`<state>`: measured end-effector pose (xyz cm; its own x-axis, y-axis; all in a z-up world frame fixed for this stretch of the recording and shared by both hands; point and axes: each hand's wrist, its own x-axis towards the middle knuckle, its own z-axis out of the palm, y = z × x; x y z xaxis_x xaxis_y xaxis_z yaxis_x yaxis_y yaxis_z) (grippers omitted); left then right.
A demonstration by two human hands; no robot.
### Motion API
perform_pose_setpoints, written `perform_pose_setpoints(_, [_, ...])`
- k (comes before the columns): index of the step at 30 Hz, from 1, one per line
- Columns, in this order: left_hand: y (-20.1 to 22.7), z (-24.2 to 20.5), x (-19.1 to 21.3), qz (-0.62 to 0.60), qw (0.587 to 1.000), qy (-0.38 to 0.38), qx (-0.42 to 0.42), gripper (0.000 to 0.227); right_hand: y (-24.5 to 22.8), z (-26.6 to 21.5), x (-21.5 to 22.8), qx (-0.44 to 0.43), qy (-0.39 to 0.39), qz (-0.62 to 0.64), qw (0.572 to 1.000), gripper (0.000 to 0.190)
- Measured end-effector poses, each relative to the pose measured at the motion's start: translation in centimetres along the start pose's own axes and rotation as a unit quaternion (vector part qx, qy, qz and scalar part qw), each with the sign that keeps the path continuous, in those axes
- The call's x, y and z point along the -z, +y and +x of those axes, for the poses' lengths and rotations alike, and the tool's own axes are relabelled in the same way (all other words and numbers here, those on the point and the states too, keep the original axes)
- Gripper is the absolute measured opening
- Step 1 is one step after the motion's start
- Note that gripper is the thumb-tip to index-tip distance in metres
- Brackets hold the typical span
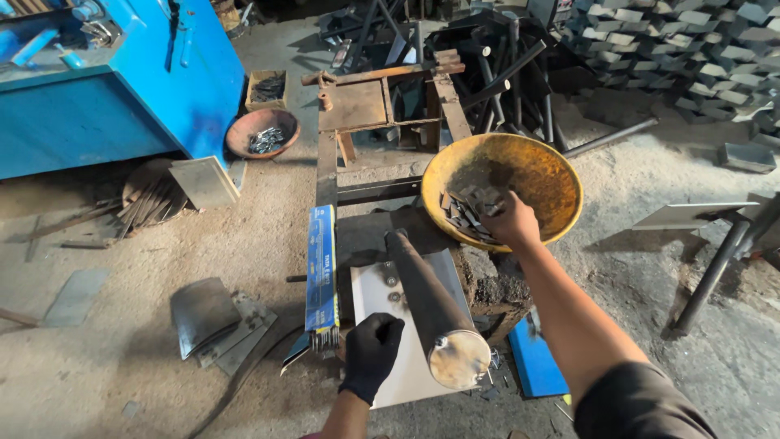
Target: The person welds a metal pipe to a flat metal sheet using a welding torch. They reposition the pipe and sheet multiple times to weld different sections, creating bright sparks and molten metal at the joints.
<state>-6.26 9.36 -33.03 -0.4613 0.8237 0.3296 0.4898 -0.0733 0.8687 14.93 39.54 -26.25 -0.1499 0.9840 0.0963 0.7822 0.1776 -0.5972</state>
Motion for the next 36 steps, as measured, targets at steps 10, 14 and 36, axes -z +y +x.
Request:
perform_pose_setpoints(10, [1.2, -3.4, -4.8, -0.369, 0.874, -0.231, 0.216, 0.02, 0.8, -21.4, -0.8, 0.241, -0.169, 0.131, 0.947, 0.072])
perform_pose_setpoints(14, [3.1, -4.2, -5.2, -0.305, 0.89, -0.229, 0.25, 0.012, 0.8, -24.5, -0.3, 0.243, -0.164, 0.101, 0.951, 0.06])
perform_pose_setpoints(36, [0.6, -6.1, -2.9, -0.354, 0.907, -0.101, 0.205, 0.009, 32.0, -37.7, 19.8, -0.369, -0.025, -0.219, 0.903, 0.067])
